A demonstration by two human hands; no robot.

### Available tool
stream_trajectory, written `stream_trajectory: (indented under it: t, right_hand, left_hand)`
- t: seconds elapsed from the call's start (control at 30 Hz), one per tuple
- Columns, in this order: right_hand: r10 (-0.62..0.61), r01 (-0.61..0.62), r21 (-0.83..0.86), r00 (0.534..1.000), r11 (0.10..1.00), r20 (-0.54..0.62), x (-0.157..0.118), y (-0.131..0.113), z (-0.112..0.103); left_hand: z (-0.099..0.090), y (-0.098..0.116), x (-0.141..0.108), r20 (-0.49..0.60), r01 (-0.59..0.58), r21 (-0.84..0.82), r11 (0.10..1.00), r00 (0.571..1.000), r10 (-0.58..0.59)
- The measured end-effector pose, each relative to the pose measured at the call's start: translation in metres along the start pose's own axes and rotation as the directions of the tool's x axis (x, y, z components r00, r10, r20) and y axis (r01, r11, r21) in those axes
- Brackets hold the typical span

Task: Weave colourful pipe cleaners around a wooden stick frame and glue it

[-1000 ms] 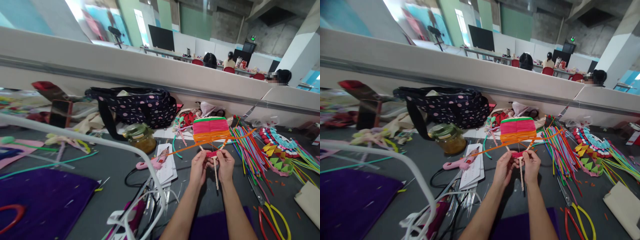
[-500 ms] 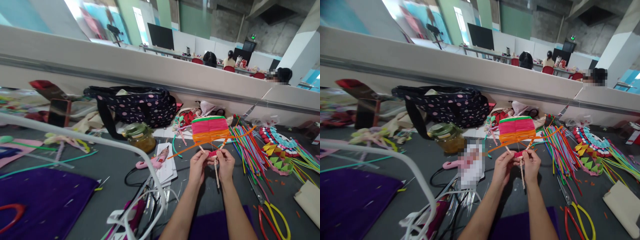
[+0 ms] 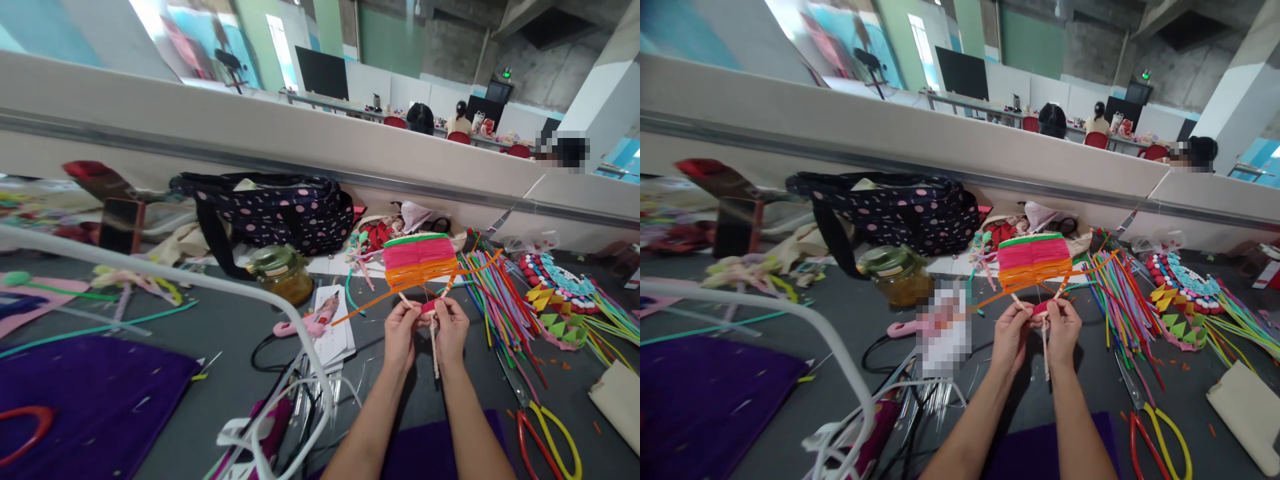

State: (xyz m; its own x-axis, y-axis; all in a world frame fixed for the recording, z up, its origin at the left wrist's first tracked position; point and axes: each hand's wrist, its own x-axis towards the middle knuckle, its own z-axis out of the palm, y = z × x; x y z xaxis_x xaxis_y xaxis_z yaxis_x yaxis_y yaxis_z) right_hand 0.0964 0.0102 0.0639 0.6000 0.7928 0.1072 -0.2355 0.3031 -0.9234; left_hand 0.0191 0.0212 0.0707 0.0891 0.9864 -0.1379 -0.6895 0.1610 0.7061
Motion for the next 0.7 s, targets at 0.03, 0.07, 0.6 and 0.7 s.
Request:
stream_trajectory:
  t: [0.03, 0.07, 0.6, 0.7]
  right_hand:
    - [0.002, -0.001, 0.004, 1.000, 1.000, -0.006, 0.000, 0.000, 0.000]
    - [0.003, -0.003, 0.010, 1.000, 1.000, -0.010, 0.000, 0.000, 0.000]
    - [0.043, -0.043, 0.020, 0.998, 0.999, 0.035, -0.001, -0.001, 0.003]
    - [0.063, -0.067, 0.064, 0.996, 0.996, 0.068, -0.002, -0.001, 0.003]
  left_hand:
    - [0.000, 0.000, 0.000, 0.003, 0.007, -0.008, 1.000, 1.000, -0.007]
    - [0.000, -0.001, 0.000, 0.007, 0.015, -0.014, 1.000, 1.000, -0.015]
    - [0.001, 0.007, -0.002, 0.156, 0.070, -0.022, 0.997, 0.986, -0.066]
    - [-0.001, 0.004, -0.001, 0.143, 0.049, 0.045, 0.998, 0.988, -0.055]
